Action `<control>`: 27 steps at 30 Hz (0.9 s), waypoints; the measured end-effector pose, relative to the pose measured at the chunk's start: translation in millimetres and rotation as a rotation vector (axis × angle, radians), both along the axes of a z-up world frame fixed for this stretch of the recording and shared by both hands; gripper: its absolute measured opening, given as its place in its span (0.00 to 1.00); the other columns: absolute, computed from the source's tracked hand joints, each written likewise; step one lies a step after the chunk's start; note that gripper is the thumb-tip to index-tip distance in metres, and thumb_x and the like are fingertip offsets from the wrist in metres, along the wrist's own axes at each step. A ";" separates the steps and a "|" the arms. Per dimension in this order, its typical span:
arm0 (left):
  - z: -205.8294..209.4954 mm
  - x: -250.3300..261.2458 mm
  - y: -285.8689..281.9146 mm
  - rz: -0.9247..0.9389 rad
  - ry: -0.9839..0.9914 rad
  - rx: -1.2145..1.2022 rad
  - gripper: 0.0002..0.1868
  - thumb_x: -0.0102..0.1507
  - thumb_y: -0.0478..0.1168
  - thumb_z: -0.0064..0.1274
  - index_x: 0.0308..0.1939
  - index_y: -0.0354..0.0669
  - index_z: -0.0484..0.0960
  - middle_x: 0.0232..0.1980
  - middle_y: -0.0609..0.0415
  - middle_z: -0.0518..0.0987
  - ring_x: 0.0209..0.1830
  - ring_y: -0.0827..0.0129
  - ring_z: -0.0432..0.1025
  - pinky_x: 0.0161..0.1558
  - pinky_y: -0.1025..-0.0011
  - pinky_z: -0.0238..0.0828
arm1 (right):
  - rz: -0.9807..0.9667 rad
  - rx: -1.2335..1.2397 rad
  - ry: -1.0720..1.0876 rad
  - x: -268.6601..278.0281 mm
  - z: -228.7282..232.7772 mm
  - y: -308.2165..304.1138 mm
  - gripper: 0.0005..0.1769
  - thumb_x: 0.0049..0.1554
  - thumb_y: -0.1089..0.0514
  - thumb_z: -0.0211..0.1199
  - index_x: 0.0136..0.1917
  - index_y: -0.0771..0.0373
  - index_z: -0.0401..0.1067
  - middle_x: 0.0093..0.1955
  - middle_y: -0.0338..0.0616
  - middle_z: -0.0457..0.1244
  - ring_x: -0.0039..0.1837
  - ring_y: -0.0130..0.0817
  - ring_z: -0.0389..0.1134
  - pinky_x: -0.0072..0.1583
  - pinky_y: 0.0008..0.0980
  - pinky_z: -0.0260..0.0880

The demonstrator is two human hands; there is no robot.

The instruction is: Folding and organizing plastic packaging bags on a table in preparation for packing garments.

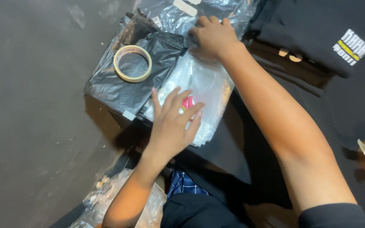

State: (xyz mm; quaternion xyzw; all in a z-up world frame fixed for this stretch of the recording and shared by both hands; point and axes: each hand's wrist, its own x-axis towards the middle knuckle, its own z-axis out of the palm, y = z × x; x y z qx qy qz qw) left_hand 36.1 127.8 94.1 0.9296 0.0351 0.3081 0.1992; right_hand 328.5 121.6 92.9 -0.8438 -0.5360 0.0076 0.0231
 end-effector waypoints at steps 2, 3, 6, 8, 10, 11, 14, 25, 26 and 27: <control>-5.4 -0.5 0.8 -0.006 0.024 0.050 0.11 0.66 0.43 0.53 0.51 0.54 0.86 0.59 0.46 0.77 0.67 0.42 0.67 0.69 0.20 0.38 | -0.057 -0.070 -0.028 2.4 -4.2 9.3 0.34 0.55 0.35 0.66 0.70 0.50 0.68 0.67 0.53 0.60 0.68 0.60 0.61 0.64 0.65 0.59; -7.6 -2.1 1.1 -0.007 0.076 0.095 0.13 0.66 0.44 0.52 0.53 0.55 0.85 0.61 0.45 0.76 0.68 0.42 0.65 0.69 0.21 0.40 | -0.096 -0.052 0.005 1.3 -3.8 10.1 0.33 0.56 0.38 0.64 0.70 0.52 0.67 0.67 0.54 0.59 0.66 0.61 0.62 0.58 0.66 0.64; -16.6 -3.9 -1.2 0.010 0.170 0.190 0.17 0.67 0.49 0.51 0.59 0.57 0.83 0.65 0.45 0.74 0.71 0.43 0.63 0.70 0.24 0.42 | -0.165 0.008 0.024 5.7 -7.4 13.2 0.25 0.56 0.51 0.58 0.65 0.56 0.69 0.61 0.56 0.60 0.57 0.65 0.65 0.49 0.66 0.69; -19.4 -5.2 -1.1 0.030 0.208 0.244 0.19 0.68 0.52 0.50 0.62 0.59 0.82 0.67 0.45 0.73 0.72 0.43 0.62 0.71 0.25 0.42 | -0.192 0.055 0.006 9.2 -12.8 15.2 0.21 0.53 0.60 0.54 0.61 0.59 0.73 0.55 0.58 0.62 0.52 0.68 0.68 0.46 0.65 0.69; -19.4 -5.7 -1.5 0.025 0.178 0.223 0.19 0.68 0.51 0.51 0.61 0.57 0.82 0.67 0.45 0.74 0.72 0.43 0.63 0.71 0.26 0.43 | -0.113 -0.027 -0.163 12.7 -20.7 12.4 0.25 0.60 0.46 0.59 0.65 0.61 0.68 0.59 0.56 0.62 0.55 0.64 0.68 0.44 0.64 0.72; -19.6 -5.8 -1.5 0.029 0.178 0.222 0.19 0.68 0.51 0.51 0.61 0.57 0.82 0.67 0.45 0.74 0.72 0.43 0.63 0.71 0.26 0.43 | -0.109 -0.027 -0.163 13.5 -21.7 10.7 0.25 0.60 0.46 0.59 0.65 0.61 0.68 0.59 0.56 0.62 0.55 0.64 0.68 0.44 0.64 0.72; -20.6 -6.2 -2.4 0.022 0.167 0.222 0.18 0.68 0.50 0.51 0.61 0.57 0.82 0.67 0.45 0.73 0.72 0.44 0.63 0.70 0.26 0.44 | -0.087 0.013 -0.194 17.8 -21.7 4.7 0.23 0.58 0.48 0.59 0.63 0.61 0.69 0.56 0.56 0.62 0.51 0.64 0.68 0.41 0.64 0.72; -12.6 -5.0 -5.2 -0.062 0.380 -0.045 0.21 0.68 0.50 0.44 0.64 0.56 0.78 0.70 0.42 0.68 0.77 0.37 0.53 0.69 0.22 0.26 | -0.120 0.697 -0.170 70.7 20.4 -28.9 0.10 0.65 0.58 0.55 0.54 0.64 0.72 0.52 0.65 0.67 0.51 0.70 0.64 0.48 0.66 0.62; -11.8 2.5 -1.6 -0.065 0.378 -0.041 0.21 0.68 0.50 0.44 0.64 0.56 0.78 0.70 0.42 0.68 0.77 0.37 0.53 0.69 0.22 0.26 | -0.124 0.701 -0.173 74.2 24.1 -43.2 0.10 0.65 0.58 0.55 0.54 0.64 0.72 0.52 0.65 0.67 0.51 0.70 0.64 0.48 0.66 0.62; -12.4 7.9 0.1 -0.033 0.269 -0.080 0.18 0.69 0.49 0.48 0.60 0.53 0.81 0.66 0.43 0.72 0.73 0.42 0.60 0.71 0.28 0.33 | -0.113 0.717 -0.167 71.4 28.1 -51.6 0.09 0.65 0.59 0.54 0.55 0.65 0.72 0.52 0.65 0.67 0.51 0.70 0.65 0.49 0.65 0.62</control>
